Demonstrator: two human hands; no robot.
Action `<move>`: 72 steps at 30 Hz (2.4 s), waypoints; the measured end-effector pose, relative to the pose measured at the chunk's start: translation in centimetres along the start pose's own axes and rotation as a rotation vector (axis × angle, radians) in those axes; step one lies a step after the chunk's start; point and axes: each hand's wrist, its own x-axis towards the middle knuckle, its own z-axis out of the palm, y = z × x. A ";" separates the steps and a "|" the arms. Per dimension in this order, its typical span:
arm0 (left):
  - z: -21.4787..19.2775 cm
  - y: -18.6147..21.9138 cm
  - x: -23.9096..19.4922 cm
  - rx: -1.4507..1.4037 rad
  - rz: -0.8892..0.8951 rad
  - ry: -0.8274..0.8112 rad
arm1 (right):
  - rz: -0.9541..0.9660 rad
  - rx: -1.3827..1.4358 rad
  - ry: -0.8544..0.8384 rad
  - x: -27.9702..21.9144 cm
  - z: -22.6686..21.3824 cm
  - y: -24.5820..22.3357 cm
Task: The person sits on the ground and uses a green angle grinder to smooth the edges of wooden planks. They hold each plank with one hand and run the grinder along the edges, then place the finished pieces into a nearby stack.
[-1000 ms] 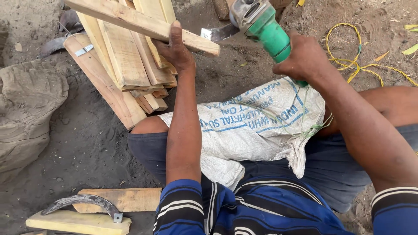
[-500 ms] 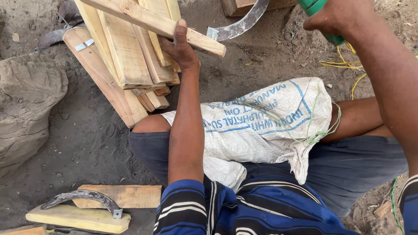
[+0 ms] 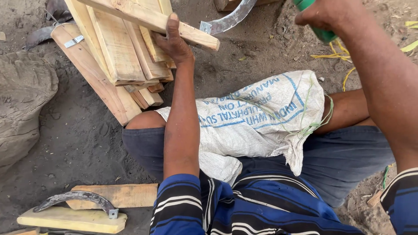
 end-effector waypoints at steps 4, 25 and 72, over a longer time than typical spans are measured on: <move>-0.6 -0.9 0.6 -0.011 0.032 -0.027 | -0.222 -0.052 0.120 -3.9 0.1 -1.9; 0.5 -1.7 -0.8 0.206 0.319 0.030 | -0.098 -0.002 0.028 -11.9 2.4 -9.2; 0.4 -1.0 0.5 -0.022 0.045 0.019 | -0.095 -0.159 0.007 -4.7 -2.6 -5.9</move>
